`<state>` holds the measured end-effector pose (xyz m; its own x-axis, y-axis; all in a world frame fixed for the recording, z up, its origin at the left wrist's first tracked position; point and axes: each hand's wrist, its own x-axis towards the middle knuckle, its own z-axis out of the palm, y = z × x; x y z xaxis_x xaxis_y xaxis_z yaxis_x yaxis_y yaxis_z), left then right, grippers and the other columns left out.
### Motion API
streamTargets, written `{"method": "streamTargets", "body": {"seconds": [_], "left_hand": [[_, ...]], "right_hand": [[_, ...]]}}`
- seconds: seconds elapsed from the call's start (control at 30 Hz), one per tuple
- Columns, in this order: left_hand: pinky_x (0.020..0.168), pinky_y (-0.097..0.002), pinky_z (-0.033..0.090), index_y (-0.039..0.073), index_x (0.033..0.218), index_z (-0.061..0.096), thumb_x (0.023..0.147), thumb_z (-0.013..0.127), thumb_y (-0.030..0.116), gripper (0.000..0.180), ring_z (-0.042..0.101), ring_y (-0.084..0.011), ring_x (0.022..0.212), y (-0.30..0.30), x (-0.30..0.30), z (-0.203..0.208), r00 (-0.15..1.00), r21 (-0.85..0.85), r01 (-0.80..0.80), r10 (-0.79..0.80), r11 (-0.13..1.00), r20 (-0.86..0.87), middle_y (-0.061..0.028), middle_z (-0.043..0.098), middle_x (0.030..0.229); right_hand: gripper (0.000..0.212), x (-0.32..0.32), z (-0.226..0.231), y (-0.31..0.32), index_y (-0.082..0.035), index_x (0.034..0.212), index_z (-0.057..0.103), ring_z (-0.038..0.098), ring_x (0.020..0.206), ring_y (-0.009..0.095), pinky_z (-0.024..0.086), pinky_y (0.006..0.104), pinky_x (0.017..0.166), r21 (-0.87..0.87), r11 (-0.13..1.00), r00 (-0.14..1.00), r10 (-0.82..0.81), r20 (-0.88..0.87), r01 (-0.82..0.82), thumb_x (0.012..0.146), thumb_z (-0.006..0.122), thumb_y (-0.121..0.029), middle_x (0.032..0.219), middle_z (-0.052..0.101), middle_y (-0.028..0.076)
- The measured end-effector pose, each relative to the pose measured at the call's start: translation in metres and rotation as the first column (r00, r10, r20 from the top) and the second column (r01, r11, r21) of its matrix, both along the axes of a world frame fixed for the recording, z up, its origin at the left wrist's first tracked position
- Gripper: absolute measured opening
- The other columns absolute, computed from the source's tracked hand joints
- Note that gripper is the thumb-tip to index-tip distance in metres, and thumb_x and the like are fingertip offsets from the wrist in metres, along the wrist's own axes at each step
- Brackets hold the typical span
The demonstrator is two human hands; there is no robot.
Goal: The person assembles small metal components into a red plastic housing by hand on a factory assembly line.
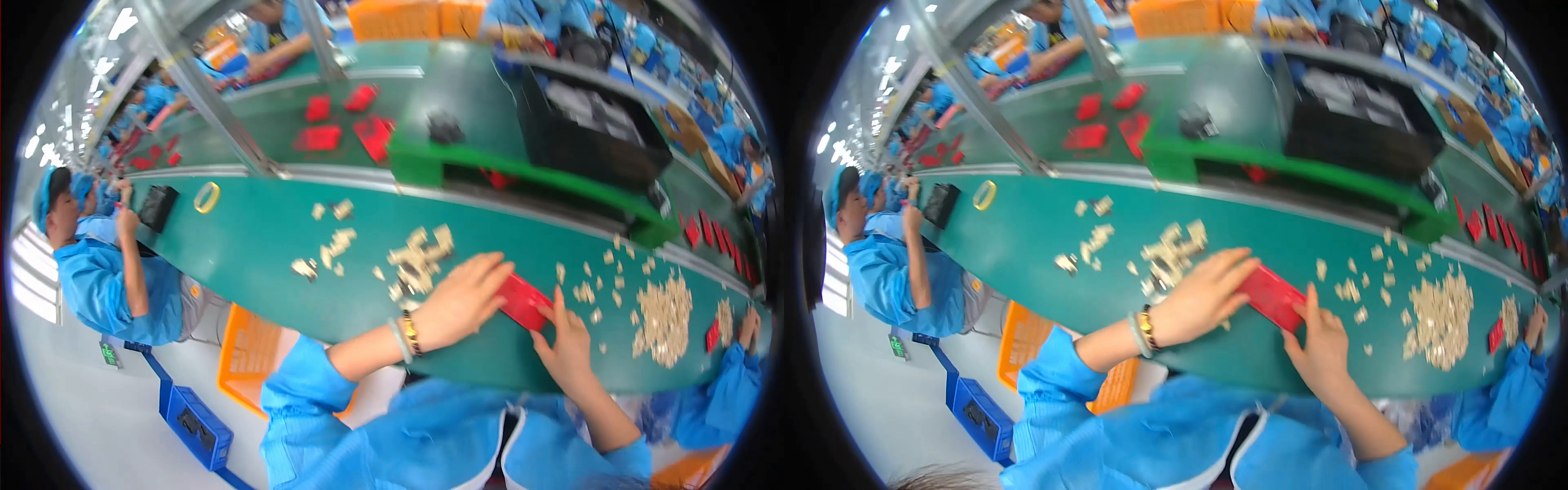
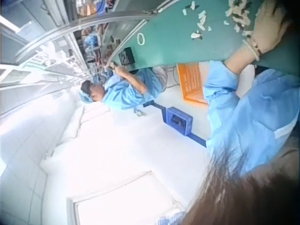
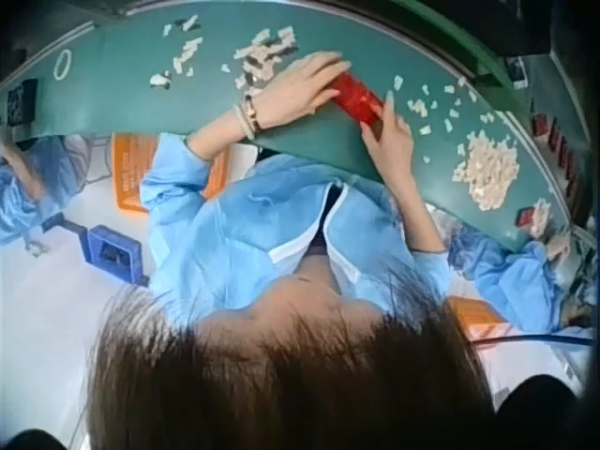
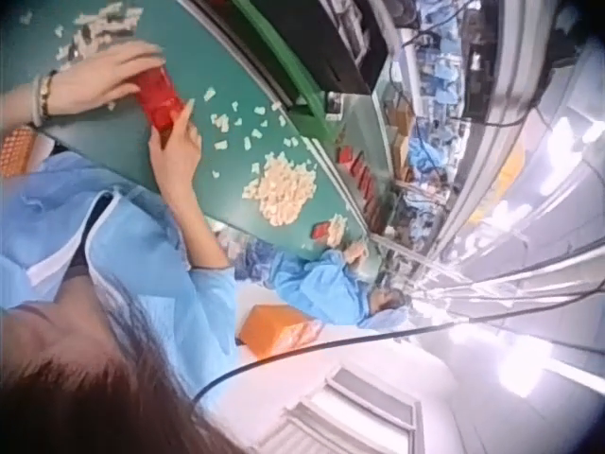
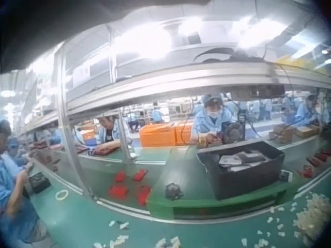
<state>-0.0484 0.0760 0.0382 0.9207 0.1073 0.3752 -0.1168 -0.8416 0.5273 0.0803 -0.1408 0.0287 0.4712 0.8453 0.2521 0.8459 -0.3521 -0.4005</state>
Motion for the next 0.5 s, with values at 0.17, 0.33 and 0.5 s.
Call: {"method": "streamTargets", "body": {"seconds": [0.17,0.33,0.5], "left_hand": [[0.112,-0.0488,0.031,0.007,0.139,0.046,0.084,0.068,0.034,0.065,0.037,-0.0384,0.135,-0.051,0.002,-0.031,0.980,0.170,0.175,-0.156,0.970,-0.122,-0.0199,0.042,0.142],[0.111,-0.0470,0.032,0.004,0.132,0.052,0.081,0.065,0.030,0.058,0.043,-0.0360,0.129,-0.062,0.002,-0.023,0.944,0.297,0.330,-0.316,0.896,-0.094,-0.0199,0.049,0.134],[0.104,-0.0464,0.042,-0.001,0.124,0.056,0.079,0.063,0.023,0.052,0.053,-0.0352,0.116,-0.098,-0.026,-0.025,0.994,0.309,-0.045,0.074,0.950,-0.082,-0.0198,0.054,0.125]], "right_hand": [[0.080,-0.009,0.018,-0.014,-0.002,0.148,0.032,0.065,0.087,0.020,0.051,0.0335,0.073,0.066,0.998,0.915,0.007,-0.403,0.021,0.078,0.072,-0.004,0.116,0.066,0.014],[0.029,0.038,-0.010,0.004,0.000,0.114,0.061,0.059,0.071,0.005,0.044,0.0172,0.059,0.280,0.929,0.539,0.111,-0.835,0.241,0.086,0.070,-0.004,0.096,0.066,0.006],[0.009,0.041,-0.002,0.043,-0.001,0.092,0.064,0.055,0.059,0.004,0.040,0.0177,0.048,0.045,0.999,0.309,0.039,-0.950,0.012,0.090,0.067,-0.009,0.073,0.063,0.001]]}}
